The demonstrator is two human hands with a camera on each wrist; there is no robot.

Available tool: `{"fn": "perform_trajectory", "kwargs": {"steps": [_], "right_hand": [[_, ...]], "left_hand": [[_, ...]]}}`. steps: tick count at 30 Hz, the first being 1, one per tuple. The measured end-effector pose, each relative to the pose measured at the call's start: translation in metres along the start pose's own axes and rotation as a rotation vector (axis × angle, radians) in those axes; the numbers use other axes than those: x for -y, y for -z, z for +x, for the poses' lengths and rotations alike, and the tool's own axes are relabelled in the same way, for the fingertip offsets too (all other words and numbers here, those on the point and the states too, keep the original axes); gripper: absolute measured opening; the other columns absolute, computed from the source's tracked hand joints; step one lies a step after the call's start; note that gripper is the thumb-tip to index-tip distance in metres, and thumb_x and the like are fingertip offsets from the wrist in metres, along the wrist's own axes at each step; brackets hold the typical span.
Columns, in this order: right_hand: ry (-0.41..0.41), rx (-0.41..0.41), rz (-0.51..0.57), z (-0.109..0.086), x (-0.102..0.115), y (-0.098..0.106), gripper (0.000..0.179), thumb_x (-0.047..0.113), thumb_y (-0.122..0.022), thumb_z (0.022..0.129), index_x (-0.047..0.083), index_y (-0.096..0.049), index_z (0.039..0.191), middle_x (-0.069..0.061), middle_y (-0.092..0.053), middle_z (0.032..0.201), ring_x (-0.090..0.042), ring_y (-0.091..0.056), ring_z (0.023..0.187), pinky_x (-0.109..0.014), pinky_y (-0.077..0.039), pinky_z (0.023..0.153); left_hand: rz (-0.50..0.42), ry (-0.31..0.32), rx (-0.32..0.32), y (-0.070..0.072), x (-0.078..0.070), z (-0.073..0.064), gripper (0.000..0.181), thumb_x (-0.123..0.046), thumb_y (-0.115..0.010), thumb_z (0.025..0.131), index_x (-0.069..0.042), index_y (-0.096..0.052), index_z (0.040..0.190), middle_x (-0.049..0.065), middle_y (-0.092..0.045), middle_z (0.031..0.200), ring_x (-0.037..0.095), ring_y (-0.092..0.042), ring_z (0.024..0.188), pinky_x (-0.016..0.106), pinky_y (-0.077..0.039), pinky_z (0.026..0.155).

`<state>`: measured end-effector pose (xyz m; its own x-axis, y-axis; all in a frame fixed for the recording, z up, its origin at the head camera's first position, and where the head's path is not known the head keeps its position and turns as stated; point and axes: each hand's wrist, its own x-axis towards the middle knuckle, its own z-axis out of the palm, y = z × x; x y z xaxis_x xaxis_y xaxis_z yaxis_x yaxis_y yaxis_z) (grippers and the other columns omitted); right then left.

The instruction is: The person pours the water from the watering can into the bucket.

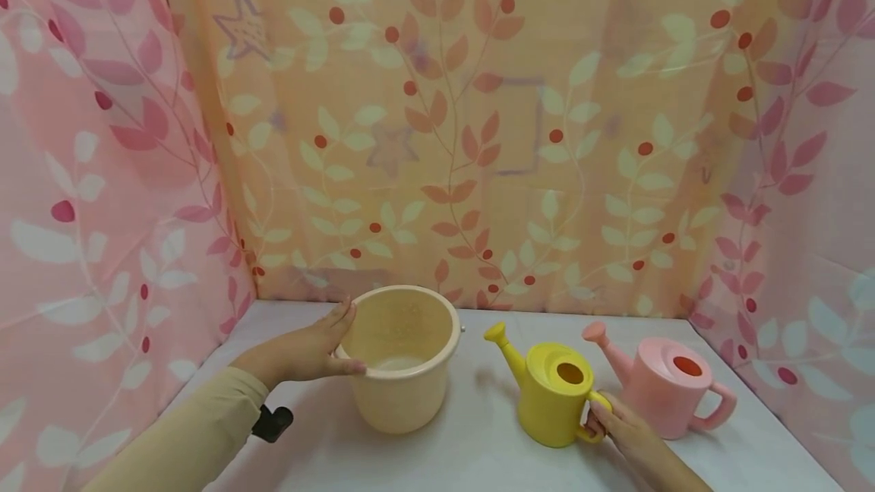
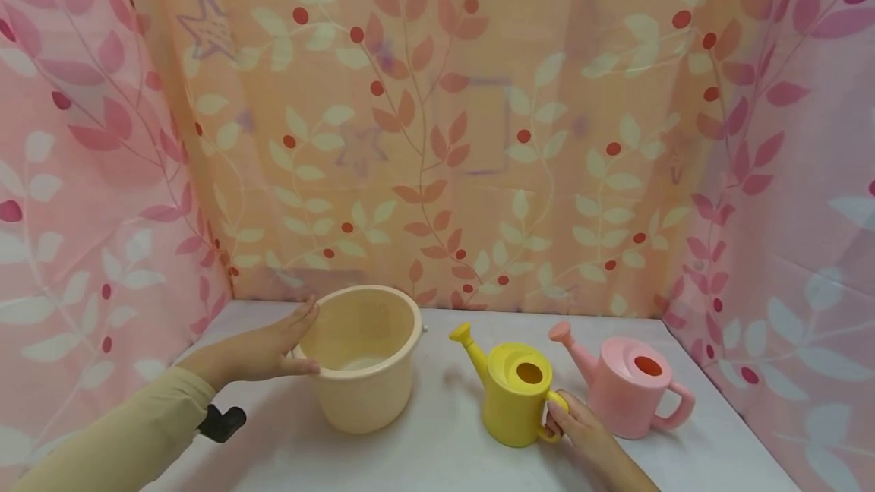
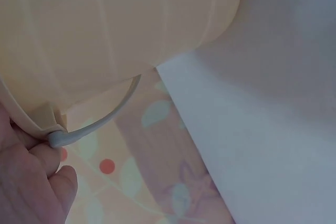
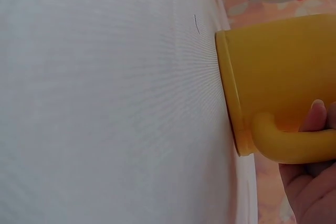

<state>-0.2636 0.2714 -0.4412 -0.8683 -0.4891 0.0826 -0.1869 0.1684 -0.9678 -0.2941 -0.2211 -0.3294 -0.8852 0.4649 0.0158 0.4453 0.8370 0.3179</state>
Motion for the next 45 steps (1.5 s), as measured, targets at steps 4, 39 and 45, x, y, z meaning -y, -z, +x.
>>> {"fn": "perform_trajectory", "kwargs": {"steps": [4,39,45], "right_hand": [[0.003,0.001,-0.004,0.0,0.002,0.0,0.041,0.021,-0.023,0.103,-0.016,-0.029,0.086,-0.014,-0.036,0.074,-0.017,-0.044,0.072,-0.028,-0.039,0.064],[-0.191,-0.583,-0.146,0.0,0.015,-0.022,0.035,0.033,-0.041,0.098,-0.002,-0.042,0.095,-0.007,-0.042,0.077,-0.019,-0.045,0.074,-0.026,-0.042,0.064],[0.069,-0.616,-0.156,0.001,0.022,-0.019,0.03,0.02,-0.044,0.098,-0.003,-0.038,0.078,-0.002,-0.038,0.067,-0.017,-0.042,0.065,-0.026,-0.04,0.054]], "left_hand": [[0.008,-0.019,0.0,0.0,0.002,0.0,0.111,-0.067,-0.057,0.073,0.003,-0.009,0.145,0.019,-0.001,0.152,0.033,-0.008,0.138,0.05,-0.018,0.108],[0.041,-0.003,0.069,0.006,0.002,0.003,0.11,-0.068,-0.056,0.073,-0.001,-0.007,0.146,0.014,0.004,0.153,0.028,-0.005,0.139,0.047,-0.018,0.109],[0.051,0.004,0.072,0.007,0.0,0.002,0.109,-0.068,-0.055,0.074,0.0,-0.009,0.146,0.017,0.001,0.152,0.03,-0.007,0.139,0.049,-0.019,0.108]]}}
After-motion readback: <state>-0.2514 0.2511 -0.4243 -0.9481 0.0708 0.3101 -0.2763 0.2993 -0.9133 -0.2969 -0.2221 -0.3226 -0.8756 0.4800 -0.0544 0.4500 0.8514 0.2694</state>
